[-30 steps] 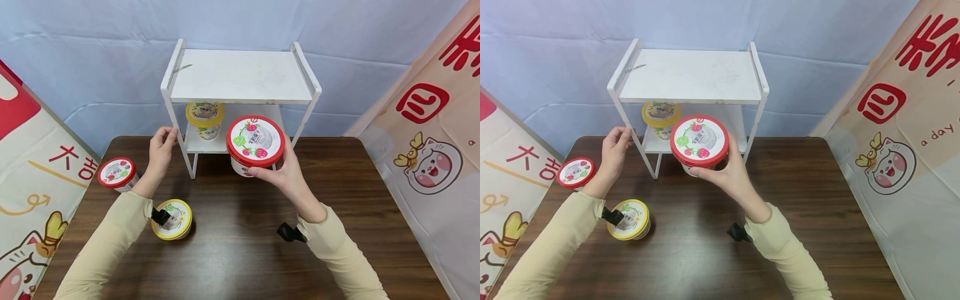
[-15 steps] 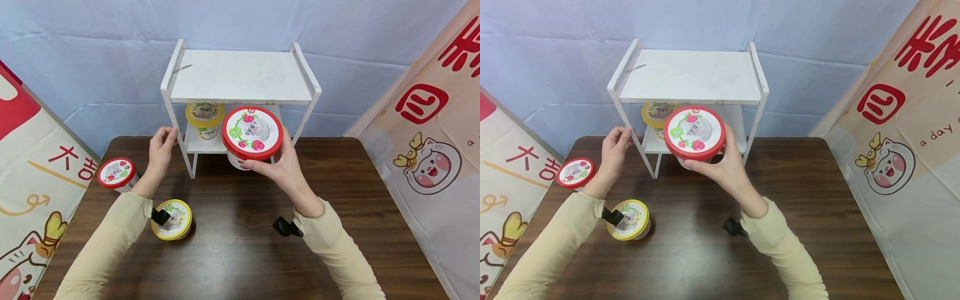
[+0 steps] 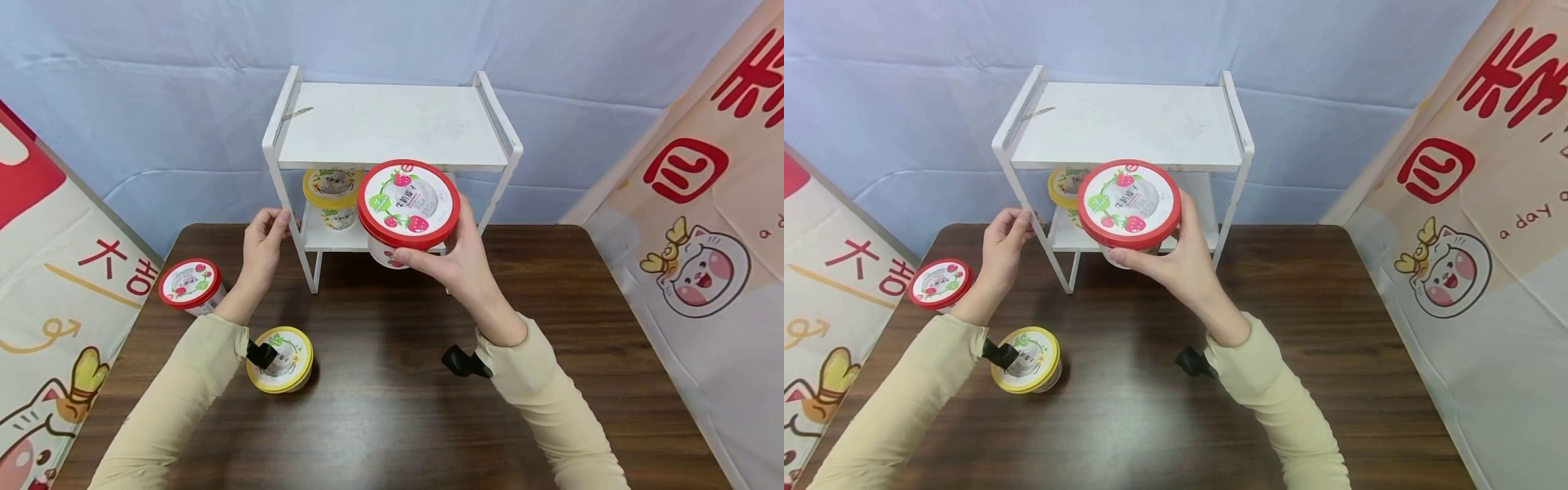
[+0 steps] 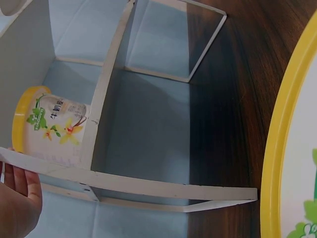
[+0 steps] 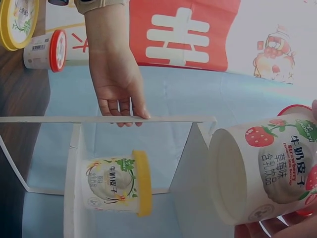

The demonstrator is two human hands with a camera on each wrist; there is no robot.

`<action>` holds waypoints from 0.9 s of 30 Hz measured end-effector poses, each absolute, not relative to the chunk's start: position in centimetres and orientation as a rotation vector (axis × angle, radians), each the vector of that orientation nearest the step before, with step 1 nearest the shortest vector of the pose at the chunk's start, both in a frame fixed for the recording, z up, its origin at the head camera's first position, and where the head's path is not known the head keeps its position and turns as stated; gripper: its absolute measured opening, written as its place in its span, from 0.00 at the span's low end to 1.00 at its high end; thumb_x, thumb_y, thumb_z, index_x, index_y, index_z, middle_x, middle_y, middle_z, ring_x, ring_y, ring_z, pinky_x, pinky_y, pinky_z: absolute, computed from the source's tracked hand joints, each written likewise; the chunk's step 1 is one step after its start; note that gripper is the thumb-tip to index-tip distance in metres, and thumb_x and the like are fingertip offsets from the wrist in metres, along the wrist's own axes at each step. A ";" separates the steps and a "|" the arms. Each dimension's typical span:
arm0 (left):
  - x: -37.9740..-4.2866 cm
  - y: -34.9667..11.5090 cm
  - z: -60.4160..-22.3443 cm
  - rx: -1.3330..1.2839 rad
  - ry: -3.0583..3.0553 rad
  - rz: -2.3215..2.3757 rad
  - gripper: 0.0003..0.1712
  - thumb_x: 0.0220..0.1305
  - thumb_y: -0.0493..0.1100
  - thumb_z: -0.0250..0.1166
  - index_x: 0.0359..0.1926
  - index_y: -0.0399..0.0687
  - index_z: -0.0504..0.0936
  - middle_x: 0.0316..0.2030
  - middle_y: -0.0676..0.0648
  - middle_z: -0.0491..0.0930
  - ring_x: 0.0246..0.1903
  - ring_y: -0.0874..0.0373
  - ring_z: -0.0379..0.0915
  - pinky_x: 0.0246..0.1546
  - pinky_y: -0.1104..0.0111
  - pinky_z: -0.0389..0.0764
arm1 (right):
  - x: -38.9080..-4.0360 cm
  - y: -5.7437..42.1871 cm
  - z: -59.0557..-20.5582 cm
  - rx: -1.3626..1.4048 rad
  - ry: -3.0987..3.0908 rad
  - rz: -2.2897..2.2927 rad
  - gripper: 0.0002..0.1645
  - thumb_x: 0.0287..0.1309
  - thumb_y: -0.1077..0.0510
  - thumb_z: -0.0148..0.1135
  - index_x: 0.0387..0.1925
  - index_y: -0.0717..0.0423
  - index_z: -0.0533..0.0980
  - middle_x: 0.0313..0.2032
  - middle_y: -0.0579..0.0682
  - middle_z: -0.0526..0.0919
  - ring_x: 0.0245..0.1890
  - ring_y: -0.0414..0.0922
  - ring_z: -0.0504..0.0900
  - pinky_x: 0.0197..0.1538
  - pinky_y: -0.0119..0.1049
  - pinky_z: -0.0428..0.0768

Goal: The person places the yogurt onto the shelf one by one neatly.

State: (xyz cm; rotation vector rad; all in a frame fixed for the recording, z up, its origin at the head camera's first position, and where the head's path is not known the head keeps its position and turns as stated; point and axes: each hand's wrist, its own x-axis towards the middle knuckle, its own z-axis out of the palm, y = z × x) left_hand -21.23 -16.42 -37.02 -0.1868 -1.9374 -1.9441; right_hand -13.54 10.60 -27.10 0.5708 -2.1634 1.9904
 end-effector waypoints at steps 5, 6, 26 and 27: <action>-21.1 -16.4 -36.9 -0.187 -1.924 -1.956 0.07 0.66 0.36 0.52 0.30 0.45 0.74 0.26 0.58 0.76 0.30 0.67 0.71 0.36 0.76 0.72 | -13.7 10.4 -26.6 0.570 -2.171 1.977 0.50 0.40 0.67 0.67 0.63 0.54 0.52 0.57 0.48 0.64 0.56 0.43 0.65 0.49 0.39 0.76; -21.1 -16.4 -36.9 -0.189 -1.921 -1.961 0.07 0.66 0.36 0.52 0.30 0.46 0.73 0.26 0.58 0.77 0.30 0.66 0.71 0.36 0.76 0.72 | -13.8 10.4 -26.5 0.569 -2.177 1.968 0.50 0.40 0.66 0.67 0.63 0.54 0.52 0.57 0.48 0.64 0.56 0.42 0.64 0.49 0.39 0.76; -21.1 -16.4 -37.0 -0.201 -1.918 -1.968 0.08 0.66 0.36 0.52 0.30 0.47 0.74 0.26 0.57 0.77 0.29 0.66 0.71 0.36 0.76 0.72 | -14.2 9.8 -24.3 0.600 -2.145 1.918 0.47 0.41 0.63 0.68 0.62 0.53 0.54 0.55 0.46 0.66 0.54 0.42 0.66 0.49 0.41 0.76; -21.2 -16.4 -36.9 -0.201 -1.918 -1.971 0.08 0.66 0.36 0.52 0.30 0.47 0.74 0.27 0.56 0.77 0.30 0.66 0.71 0.36 0.76 0.72 | -14.2 9.7 -24.2 0.601 -2.144 1.914 0.47 0.41 0.63 0.68 0.62 0.54 0.54 0.55 0.46 0.66 0.54 0.41 0.66 0.50 0.41 0.76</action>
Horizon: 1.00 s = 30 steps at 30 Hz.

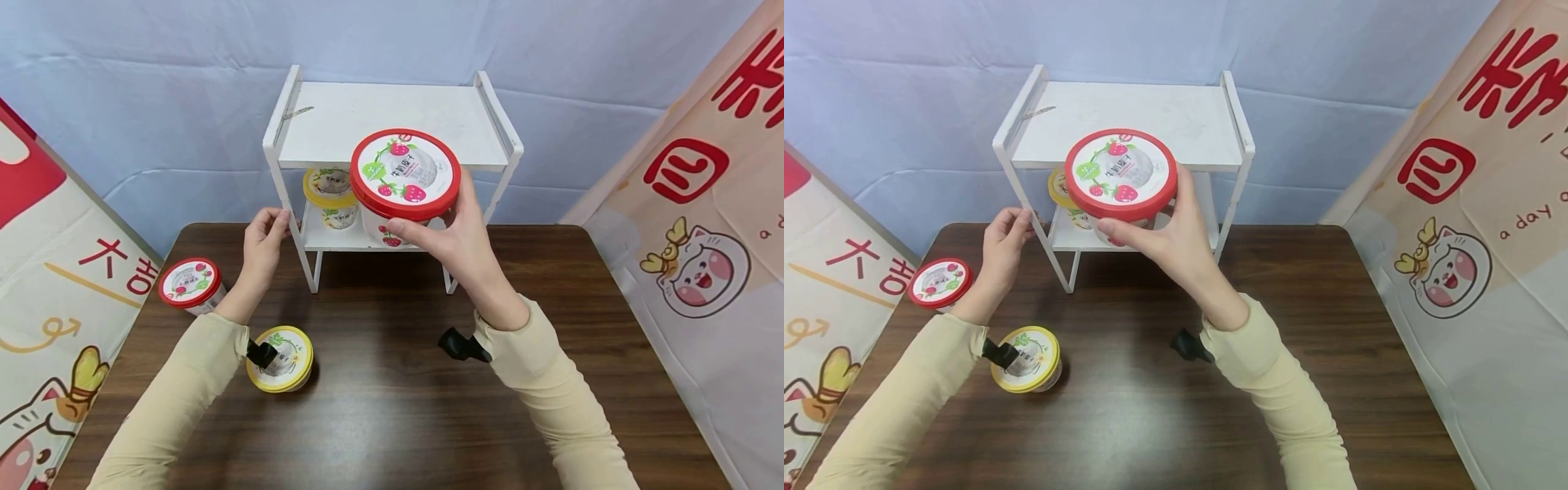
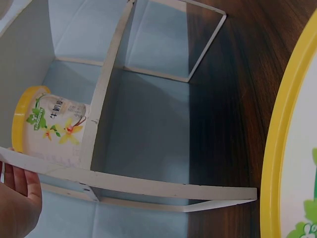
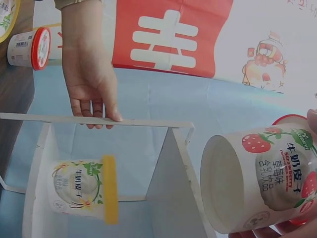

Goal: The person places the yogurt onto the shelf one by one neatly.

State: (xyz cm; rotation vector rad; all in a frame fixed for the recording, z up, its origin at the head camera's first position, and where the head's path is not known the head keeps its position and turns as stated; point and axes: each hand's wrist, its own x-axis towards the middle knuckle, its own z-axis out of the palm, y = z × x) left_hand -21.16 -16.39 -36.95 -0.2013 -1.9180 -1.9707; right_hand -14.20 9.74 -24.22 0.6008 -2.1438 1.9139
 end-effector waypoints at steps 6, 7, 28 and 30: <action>-21.3 -16.5 -37.0 -0.198 -1.922 -1.977 0.08 0.67 0.37 0.52 0.30 0.49 0.73 0.28 0.52 0.77 0.30 0.65 0.71 0.36 0.75 0.72 | -14.2 9.4 -23.5 0.577 -2.146 1.895 0.48 0.41 0.61 0.68 0.62 0.54 0.54 0.56 0.46 0.65 0.55 0.41 0.65 0.50 0.43 0.75; -21.3 -16.5 -37.0 -0.194 -1.922 -1.978 0.08 0.67 0.37 0.52 0.30 0.49 0.73 0.28 0.53 0.77 0.30 0.66 0.71 0.36 0.75 0.72 | -14.2 9.4 -23.4 0.570 -2.150 1.892 0.48 0.41 0.61 0.69 0.62 0.54 0.54 0.56 0.46 0.65 0.55 0.40 0.65 0.50 0.43 0.75; -21.2 -16.4 -37.0 -0.200 -1.926 -1.968 0.08 0.66 0.38 0.53 0.30 0.51 0.73 0.27 0.57 0.76 0.30 0.66 0.71 0.36 0.76 0.73 | -14.4 8.5 -21.1 0.540 -2.164 1.869 0.46 0.42 0.58 0.69 0.61 0.53 0.55 0.55 0.46 0.65 0.55 0.40 0.64 0.52 0.39 0.73; -21.3 -16.4 -37.0 -0.196 -1.924 -1.970 0.08 0.66 0.38 0.53 0.30 0.50 0.73 0.27 0.57 0.76 0.29 0.66 0.71 0.36 0.76 0.72 | -14.4 8.4 -20.8 0.532 -2.165 1.866 0.46 0.41 0.58 0.69 0.61 0.52 0.55 0.55 0.46 0.66 0.55 0.40 0.64 0.51 0.39 0.73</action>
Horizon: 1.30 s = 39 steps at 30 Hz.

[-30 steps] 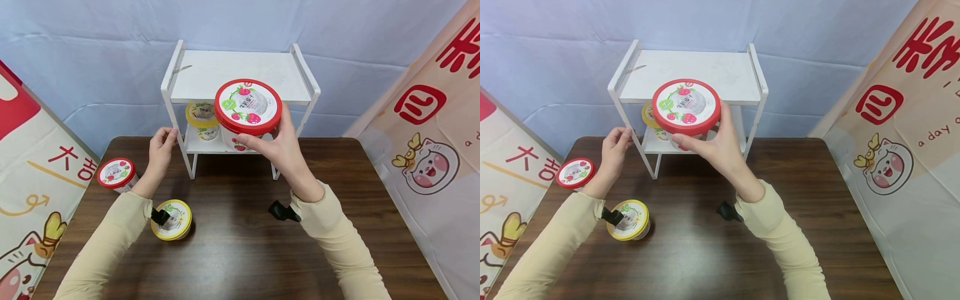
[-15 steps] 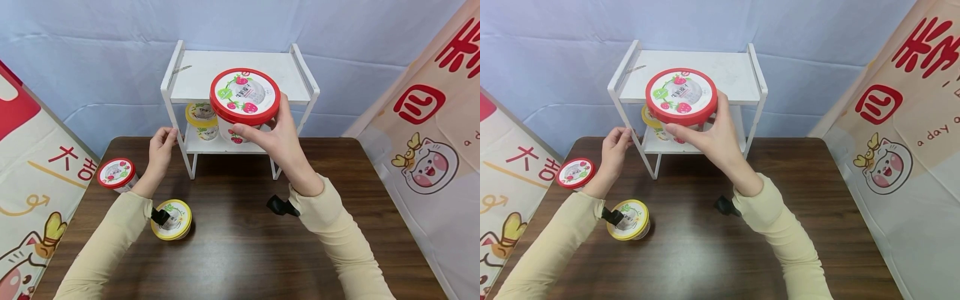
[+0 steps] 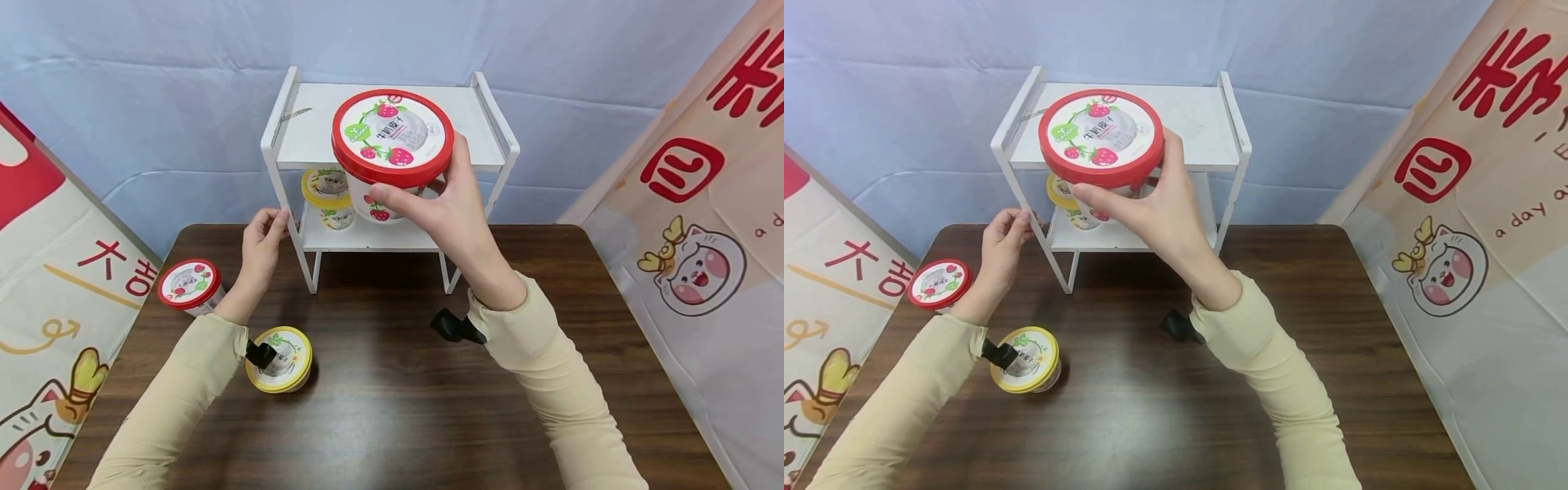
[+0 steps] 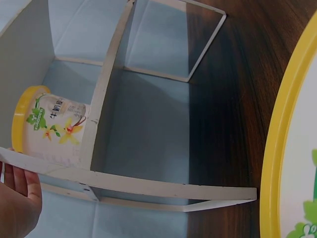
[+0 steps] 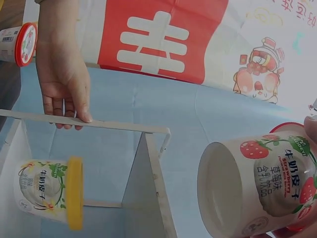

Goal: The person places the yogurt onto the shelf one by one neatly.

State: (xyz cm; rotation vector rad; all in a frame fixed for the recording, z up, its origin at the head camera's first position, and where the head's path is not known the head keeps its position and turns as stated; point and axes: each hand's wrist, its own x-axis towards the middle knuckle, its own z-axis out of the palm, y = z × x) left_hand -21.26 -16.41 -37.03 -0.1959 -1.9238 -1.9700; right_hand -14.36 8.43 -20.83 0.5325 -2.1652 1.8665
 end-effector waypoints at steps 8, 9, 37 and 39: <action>-21.3 -16.4 -37.0 -0.176 -1.929 -1.967 0.08 0.66 0.37 0.53 0.30 0.49 0.73 0.26 0.58 0.76 0.29 0.66 0.71 0.36 0.76 0.73 | -14.6 8.0 -20.2 0.515 -2.170 1.870 0.46 0.42 0.57 0.69 0.61 0.52 0.55 0.55 0.46 0.66 0.54 0.39 0.65 0.50 0.38 0.73; -21.2 -16.4 -37.0 -0.175 -1.928 -1.969 0.07 0.66 0.37 0.53 0.30 0.49 0.73 0.26 0.58 0.76 0.30 0.66 0.71 0.37 0.75 0.73 | -14.6 8.0 -20.1 0.517 -2.168 1.871 0.46 0.42 0.57 0.69 0.61 0.52 0.55 0.55 0.46 0.66 0.54 0.39 0.65 0.50 0.38 0.73; -21.3 -16.5 -37.2 -0.188 -1.909 -1.975 0.07 0.66 0.36 0.52 0.30 0.48 0.73 0.26 0.58 0.75 0.29 0.66 0.70 0.36 0.76 0.72 | -17.5 6.7 -18.7 0.420 -2.220 1.817 0.50 0.42 0.51 0.70 0.62 0.54 0.52 0.56 0.47 0.65 0.54 0.39 0.64 0.48 0.33 0.75; -21.3 -16.4 -37.1 -0.188 -1.910 -1.978 0.07 0.66 0.37 0.52 0.30 0.48 0.73 0.26 0.58 0.75 0.30 0.66 0.71 0.36 0.76 0.73 | -17.7 6.5 -18.7 0.408 -2.226 1.819 0.50 0.42 0.50 0.70 0.62 0.54 0.51 0.56 0.47 0.64 0.54 0.39 0.64 0.48 0.33 0.75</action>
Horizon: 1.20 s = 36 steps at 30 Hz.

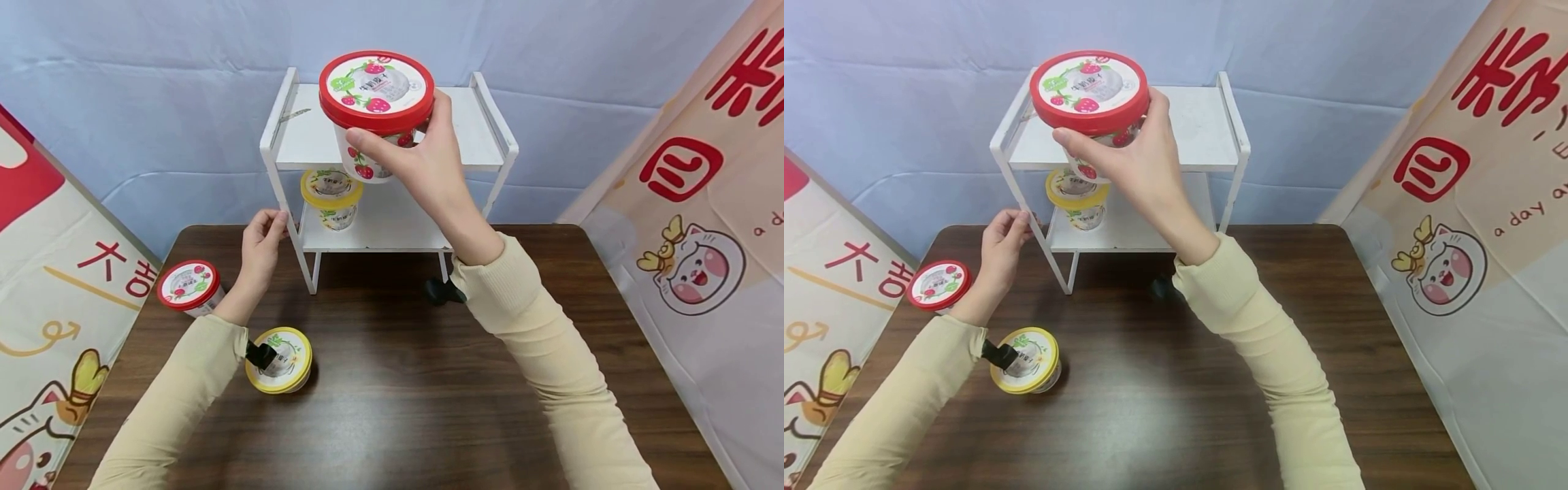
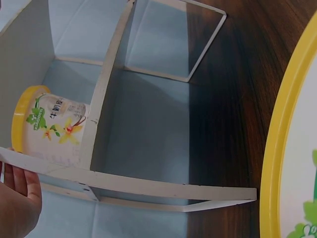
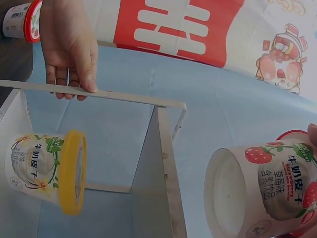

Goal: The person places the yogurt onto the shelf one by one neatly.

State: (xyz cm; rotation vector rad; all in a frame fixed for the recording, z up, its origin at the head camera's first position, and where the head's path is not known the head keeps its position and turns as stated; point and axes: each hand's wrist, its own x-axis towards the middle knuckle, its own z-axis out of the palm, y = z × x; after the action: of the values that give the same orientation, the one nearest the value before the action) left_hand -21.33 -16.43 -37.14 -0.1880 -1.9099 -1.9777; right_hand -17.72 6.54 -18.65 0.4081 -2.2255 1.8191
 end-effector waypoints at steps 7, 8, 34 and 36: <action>-21.3 -16.3 -37.0 -0.176 -1.914 -1.970 0.08 0.66 0.36 0.52 0.30 0.48 0.73 0.25 0.58 0.74 0.29 0.66 0.70 0.36 0.77 0.72 | -18.7 6.1 -18.5 0.351 -2.263 1.797 0.52 0.42 0.49 0.70 0.62 0.54 0.50 0.57 0.46 0.64 0.54 0.38 0.64 0.48 0.31 0.75; -21.3 -16.3 -37.0 -0.175 -1.914 -1.971 0.08 0.66 0.36 0.52 0.30 0.48 0.73 0.25 0.58 0.75 0.29 0.66 0.70 0.36 0.77 0.72 | -18.8 6.1 -18.5 0.348 -2.265 1.794 0.52 0.42 0.49 0.70 0.63 0.54 0.50 0.57 0.46 0.64 0.54 0.38 0.64 0.48 0.31 0.75; -21.3 -16.4 -37.1 -0.169 -1.938 -1.958 0.07 0.66 0.38 0.52 0.31 0.44 0.73 0.26 0.59 0.75 0.30 0.66 0.71 0.36 0.77 0.73 | -21.3 4.4 -18.4 0.325 -2.312 1.746 0.55 0.42 0.47 0.70 0.64 0.55 0.47 0.59 0.47 0.63 0.56 0.37 0.64 0.53 0.26 0.70; -21.3 -16.4 -37.1 -0.165 -1.942 -1.959 0.07 0.66 0.38 0.53 0.31 0.45 0.73 0.26 0.58 0.75 0.30 0.66 0.71 0.36 0.77 0.73 | -21.5 4.2 -18.4 0.322 -2.317 1.743 0.55 0.42 0.47 0.70 0.64 0.55 0.47 0.59 0.46 0.63 0.56 0.37 0.64 0.53 0.25 0.70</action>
State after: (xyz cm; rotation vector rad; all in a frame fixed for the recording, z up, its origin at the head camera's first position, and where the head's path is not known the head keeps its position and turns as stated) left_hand -21.31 -16.41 -37.06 -0.1647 -1.9421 -1.9588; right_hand -21.52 4.21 -18.42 0.3223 -2.3173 1.7426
